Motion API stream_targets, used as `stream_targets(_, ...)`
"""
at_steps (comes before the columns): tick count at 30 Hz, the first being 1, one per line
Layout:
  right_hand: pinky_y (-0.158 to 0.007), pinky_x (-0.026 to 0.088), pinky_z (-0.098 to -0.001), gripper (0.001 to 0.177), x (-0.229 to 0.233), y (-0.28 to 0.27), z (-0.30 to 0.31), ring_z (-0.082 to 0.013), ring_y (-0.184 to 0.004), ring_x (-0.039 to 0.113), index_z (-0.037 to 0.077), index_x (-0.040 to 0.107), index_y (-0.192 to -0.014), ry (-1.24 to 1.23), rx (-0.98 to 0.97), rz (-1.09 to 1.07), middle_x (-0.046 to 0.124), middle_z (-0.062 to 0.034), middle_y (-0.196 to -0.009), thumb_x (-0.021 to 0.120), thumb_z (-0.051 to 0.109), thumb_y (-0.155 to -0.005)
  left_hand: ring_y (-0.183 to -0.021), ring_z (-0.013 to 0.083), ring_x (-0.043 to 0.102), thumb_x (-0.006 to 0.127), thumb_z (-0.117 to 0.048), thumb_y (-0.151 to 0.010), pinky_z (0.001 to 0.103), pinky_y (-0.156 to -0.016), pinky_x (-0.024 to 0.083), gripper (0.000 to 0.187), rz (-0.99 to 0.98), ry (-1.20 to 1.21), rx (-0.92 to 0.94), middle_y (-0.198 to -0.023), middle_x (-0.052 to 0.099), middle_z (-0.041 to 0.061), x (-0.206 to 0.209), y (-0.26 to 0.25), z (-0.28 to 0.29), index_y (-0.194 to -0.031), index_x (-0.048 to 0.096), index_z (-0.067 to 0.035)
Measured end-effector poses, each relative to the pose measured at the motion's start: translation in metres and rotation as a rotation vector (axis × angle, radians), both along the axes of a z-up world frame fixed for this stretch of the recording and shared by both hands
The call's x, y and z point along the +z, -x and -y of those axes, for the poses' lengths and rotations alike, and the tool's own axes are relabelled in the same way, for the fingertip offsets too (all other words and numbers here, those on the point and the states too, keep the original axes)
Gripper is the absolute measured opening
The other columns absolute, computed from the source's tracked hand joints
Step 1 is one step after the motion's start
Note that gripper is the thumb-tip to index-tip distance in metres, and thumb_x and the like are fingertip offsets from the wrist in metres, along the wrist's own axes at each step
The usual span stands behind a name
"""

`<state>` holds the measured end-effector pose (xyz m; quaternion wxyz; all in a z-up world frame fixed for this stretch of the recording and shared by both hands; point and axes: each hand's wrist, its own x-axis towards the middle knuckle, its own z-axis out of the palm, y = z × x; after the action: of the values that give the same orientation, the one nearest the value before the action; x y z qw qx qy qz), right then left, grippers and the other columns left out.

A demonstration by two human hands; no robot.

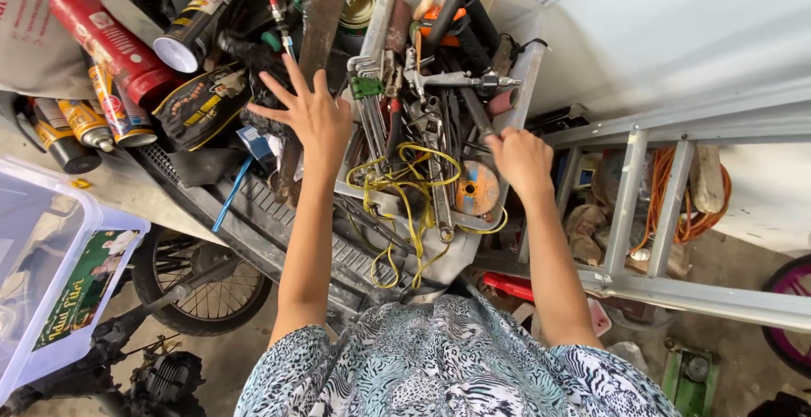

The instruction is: The person sorts through a cluttered collection of tools and supplies on a workbench. They move spray cans, a red fire extinguisher, a white cloth, and a yellow extension cord, then pick up and place back various hand tools including wrenches, pliers, and a pressure gauge.

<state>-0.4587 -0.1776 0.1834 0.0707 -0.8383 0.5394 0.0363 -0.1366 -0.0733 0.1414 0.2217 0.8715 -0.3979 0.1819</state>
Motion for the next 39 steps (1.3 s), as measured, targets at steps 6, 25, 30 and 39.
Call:
stream_targets(6,-0.079,0.057,-0.0512,0.020,-0.041,0.028,0.008,-0.0396,-0.091,0.073,0.016,0.076,-0.096,0.051,0.054,0.020,0.075,-0.0119,-0.085,0.066,0.033,-0.095,-0.111,0.0270,0.061,0.075,-0.053,-0.082,0.065,-0.090,0.046,0.038,-0.254,-0.059,-0.328,-0.112,0.067,0.000,-0.030,0.055,0.029,-0.111,0.070,-0.029)
stream_targets(25,-0.070,0.052,-0.0467,0.081,-0.030,-0.083,0.005,-0.0387,-0.070,0.072,-0.008,0.038,-0.140,-0.234,0.071,0.346,0.073,-0.0239,-0.077,0.057,0.060,-0.099,-0.078,0.0414,0.071,0.084,-0.030,-0.071,0.051,-0.068,0.055,0.029,-0.550,-0.346,-0.755,-0.090,0.066,0.007,-0.047,0.113,-0.024,-0.089,0.064,-0.017)
stream_targets(30,-0.091,0.053,-0.0649,0.071,-0.026,-0.096,0.007,-0.0536,-0.116,0.062,-0.010,0.042,-0.140,-0.428,-0.063,0.273,0.063,-0.0393,-0.120,0.066,0.033,-0.088,-0.073,0.0424,0.070,0.080,-0.035,-0.083,0.048,-0.070,0.054,0.024,-0.821,-0.067,-0.834,-0.068,0.071,0.012,0.013,0.099,-0.051,-0.090,0.070,-0.015)
stream_targets(39,-0.098,0.050,-0.0514,0.058,0.052,-0.006,0.013,-0.0409,-0.119,0.062,0.007,0.062,-0.140,-0.425,-0.107,0.379,0.067,-0.0291,-0.122,0.066,0.033,-0.089,-0.092,0.0482,0.069,0.068,-0.049,-0.090,0.054,-0.086,0.050,0.040,-0.943,-0.307,-0.587,-0.081,0.076,0.019,0.011,0.032,-0.048,-0.095,0.080,-0.011)
